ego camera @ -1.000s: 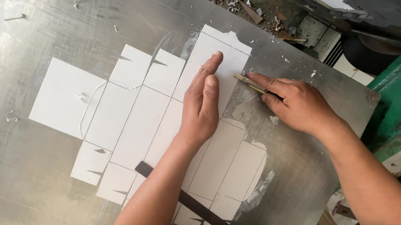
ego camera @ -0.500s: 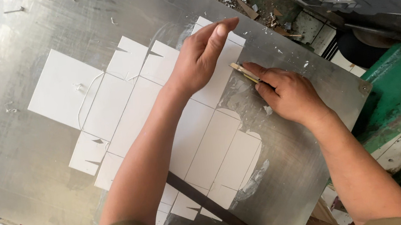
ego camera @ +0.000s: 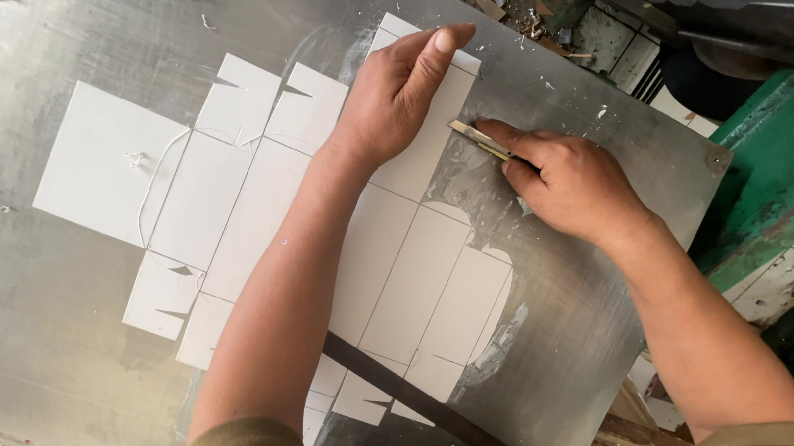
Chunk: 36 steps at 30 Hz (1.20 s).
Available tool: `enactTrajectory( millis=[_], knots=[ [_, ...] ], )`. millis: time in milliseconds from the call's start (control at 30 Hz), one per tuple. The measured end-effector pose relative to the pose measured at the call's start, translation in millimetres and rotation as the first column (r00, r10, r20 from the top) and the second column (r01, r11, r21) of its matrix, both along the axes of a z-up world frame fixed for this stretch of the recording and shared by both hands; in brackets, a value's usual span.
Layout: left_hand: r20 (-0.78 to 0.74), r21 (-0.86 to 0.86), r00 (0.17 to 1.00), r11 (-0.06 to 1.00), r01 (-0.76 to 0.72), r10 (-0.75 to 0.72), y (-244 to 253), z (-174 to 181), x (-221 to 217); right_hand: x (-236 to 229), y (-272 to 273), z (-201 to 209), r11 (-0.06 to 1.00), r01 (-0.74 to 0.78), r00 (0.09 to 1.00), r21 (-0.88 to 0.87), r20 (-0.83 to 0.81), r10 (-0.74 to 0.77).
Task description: The person uses a metal ruler and a utility knife to cut along pre-drawn lines on a large sheet of white cardboard. They carefully guide the knife along the ruler to create straight cuts, separating the cardboard into smaller rectangular sections.
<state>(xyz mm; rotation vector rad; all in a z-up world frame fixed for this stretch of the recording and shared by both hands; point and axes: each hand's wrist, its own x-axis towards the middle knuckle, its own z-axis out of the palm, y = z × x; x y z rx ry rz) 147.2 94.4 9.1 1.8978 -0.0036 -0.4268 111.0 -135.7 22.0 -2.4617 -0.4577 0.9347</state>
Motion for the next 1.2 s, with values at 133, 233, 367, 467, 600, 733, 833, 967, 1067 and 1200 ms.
enactTrajectory(
  millis=[133,233,367,467,600,733,833,967,1067,1200],
  knots=[
    [0.105,0.017,0.994,1.000,0.025,-0.027,-4,-6,-6,3,-5,-6,0.998,-0.019,0.998,-0.065,0.054,0.022],
    [0.194,0.018,0.980,0.999,0.034,-0.037,-10,-2,-14,3,-10,-5,1.000,0.005,0.996,-0.020,0.085,-0.003],
    [0.104,-0.102,0.991,0.992,-0.078,0.089,-10,4,-22,-3,-14,-11,0.993,0.032,0.997,0.111,0.073,-0.041],
    [0.074,-0.136,0.985,0.980,-0.148,0.159,-10,6,-24,-3,-10,-9,0.992,0.016,0.997,0.128,0.079,-0.026],
    [0.018,-0.069,0.989,0.987,-0.148,0.149,-11,5,-22,-2,-5,-6,0.995,0.027,0.997,0.093,0.063,-0.033],
    [0.014,-0.053,0.989,0.988,-0.143,0.144,-8,2,-19,-1,-4,-7,0.992,0.100,0.995,0.071,-0.010,-0.100],
    [0.022,-0.148,0.985,0.975,-0.165,0.170,-7,-6,-21,-3,-6,-9,0.976,0.155,0.988,0.154,-0.004,-0.156],
    [0.071,-0.273,0.958,0.929,-0.249,0.277,-4,-5,-28,-4,-7,-7,0.974,0.160,0.987,0.161,-0.025,-0.158],
    [0.176,-0.213,0.956,0.957,-0.195,0.234,-4,4,-33,-1,-4,4,0.981,0.160,0.985,0.108,-0.079,-0.152],
    [0.232,-0.007,0.973,1.000,-0.001,0.003,3,11,-31,-10,-13,-6,1.000,-0.003,0.998,-0.022,0.066,0.004]
  ],
)
